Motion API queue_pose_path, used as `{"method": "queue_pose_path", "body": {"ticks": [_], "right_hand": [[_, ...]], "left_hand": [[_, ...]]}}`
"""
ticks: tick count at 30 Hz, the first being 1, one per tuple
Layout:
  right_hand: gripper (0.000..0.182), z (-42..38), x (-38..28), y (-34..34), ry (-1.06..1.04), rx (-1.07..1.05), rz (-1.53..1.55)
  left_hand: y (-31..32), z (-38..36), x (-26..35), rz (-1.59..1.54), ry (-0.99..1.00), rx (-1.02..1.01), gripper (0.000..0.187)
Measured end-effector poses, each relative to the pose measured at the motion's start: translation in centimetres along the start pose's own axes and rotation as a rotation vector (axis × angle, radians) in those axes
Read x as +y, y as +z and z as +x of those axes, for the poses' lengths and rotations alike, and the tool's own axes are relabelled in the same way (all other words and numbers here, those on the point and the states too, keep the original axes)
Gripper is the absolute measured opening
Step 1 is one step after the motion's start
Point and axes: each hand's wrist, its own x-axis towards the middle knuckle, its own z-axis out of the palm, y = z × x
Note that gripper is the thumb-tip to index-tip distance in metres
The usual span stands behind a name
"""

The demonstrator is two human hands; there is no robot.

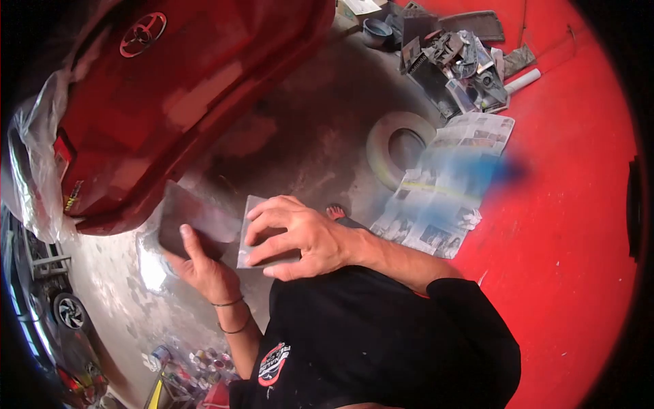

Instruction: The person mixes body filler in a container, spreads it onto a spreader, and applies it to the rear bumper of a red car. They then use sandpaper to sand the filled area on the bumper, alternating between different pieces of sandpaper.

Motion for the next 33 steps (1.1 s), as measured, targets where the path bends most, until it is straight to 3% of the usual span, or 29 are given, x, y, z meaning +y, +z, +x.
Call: {"method": "queue_pose_path", "body": {"ticks": [2,3,6,7,10,12,14,15,16,18,20,22,23,24,26,27,28,30,32,33], "right_hand": [[0.036,0.9,-0.6,0.6,-0.036,0.039,0.276],[0.039,1.0,-0.5,1.3,-0.026,0.034,0.382],[0.04,0.4,0.7,2.5,-0.004,0.026,0.376],[0.043,0.1,1.5,2.5,0.01,0.01,0.349],[0.046,-1.2,4.1,1.7,0.055,-0.04,0.181],[0.043,-1.6,4.5,0.5,0.063,-0.082,-0.085],[0.042,-1.0,4.3,0.6,0.044,-0.049,-0.017],[0.041,-0.4,3.2,1.1,0.056,-0.055,-0.006],[0.04,0.5,2.0,1.6,0.062,-0.069,0.016],[0.039,2.1,0.5,3.4,-0.075,-0.147,0.032],[0.043,2.7,-1.6,5.6,-0.123,-0.29,0.104],[0.042,3.0,-3.1,8.0,-0.157,-0.348,0.137],[0.042,3.4,-3.3,8.7,-0.159,-0.355,0.139],[0.039,3.9,-3.5,9.3,-0.143,-0.312,0.149],[0.035,4.7,-2.8,9.4,-0.118,-0.237,0.119],[0.033,5.4,-2.0,9.2,-0.043,-0.194,0.135],[0.032,6.0,-0.9,9.0,0.029,-0.15,0.152],[0.034,6.9,2.0,8.3,0.209,-0.057,0.277],[0.034,7.4,3.1,8.0,0.459,0.156,0.484],[0.034,7.2,3.2,7.6,0.458,0.144,0.482]], "left_hand": [[-2.0,-0.3,-2.6,-0.058,-0.285,0.017,0.039],[-2.9,-1.0,-3.5,-0.255,-0.448,-0.045,0.039],[-5.6,-1.8,-6.3,-0.715,-0.873,-0.164,0.038],[-5.4,-2.1,-5.4,-0.736,-0.927,-0.12,0.035],[-6.0,-2.6,-4.8,-0.65,-0.766,-0.131,0.032],[-6.3,-2.3,-4.7,-0.659,-0.803,-0.024,0.03],[-5.6,-1.7,-3.3,-0.707,-0.881,0.099,0.039],[-6.7,-1.0,-3.5,-0.72,-0.854,-0.111,0.039],[-7.8,-0.4,-5.9,-0.955,-0.857,-0.238,0.05],[-8.6,-0.3,-8.7,-1.063,-0.812,-0.322,0.056],[-8.0,-1.9,-9.2,-1.206,-0.873,-0.178,0.055],[-8.9,-2.1,-10.7,-1.26,-0.851,-0.267,0.053],[-9.1,-2.2,-11.2,-1.438,-0.823,-0.436,0.047],[-9.3,-2.4,-10.8,-1.447,-0.823,-0.435,0.047],[-8.8,-3.3,-8.4,-1.255,-1.216,-0.13,0.043],[-7.2,-3.9,-6.1,-0.623,-0.834,-0.12,0.032],[-5.7,-2.1,-1.9,-0.752,-1.144,0.193,0.03],[-10.5,-3.8,-10.5,-1.33,-0.984,-0.547,0.033],[-10.5,-3.2,-8.7,-1.237,-0.996,-0.619,0.036],[-10.6,-3.4,-9.1,-1.314,-0.955,-0.646,0.035]]}}
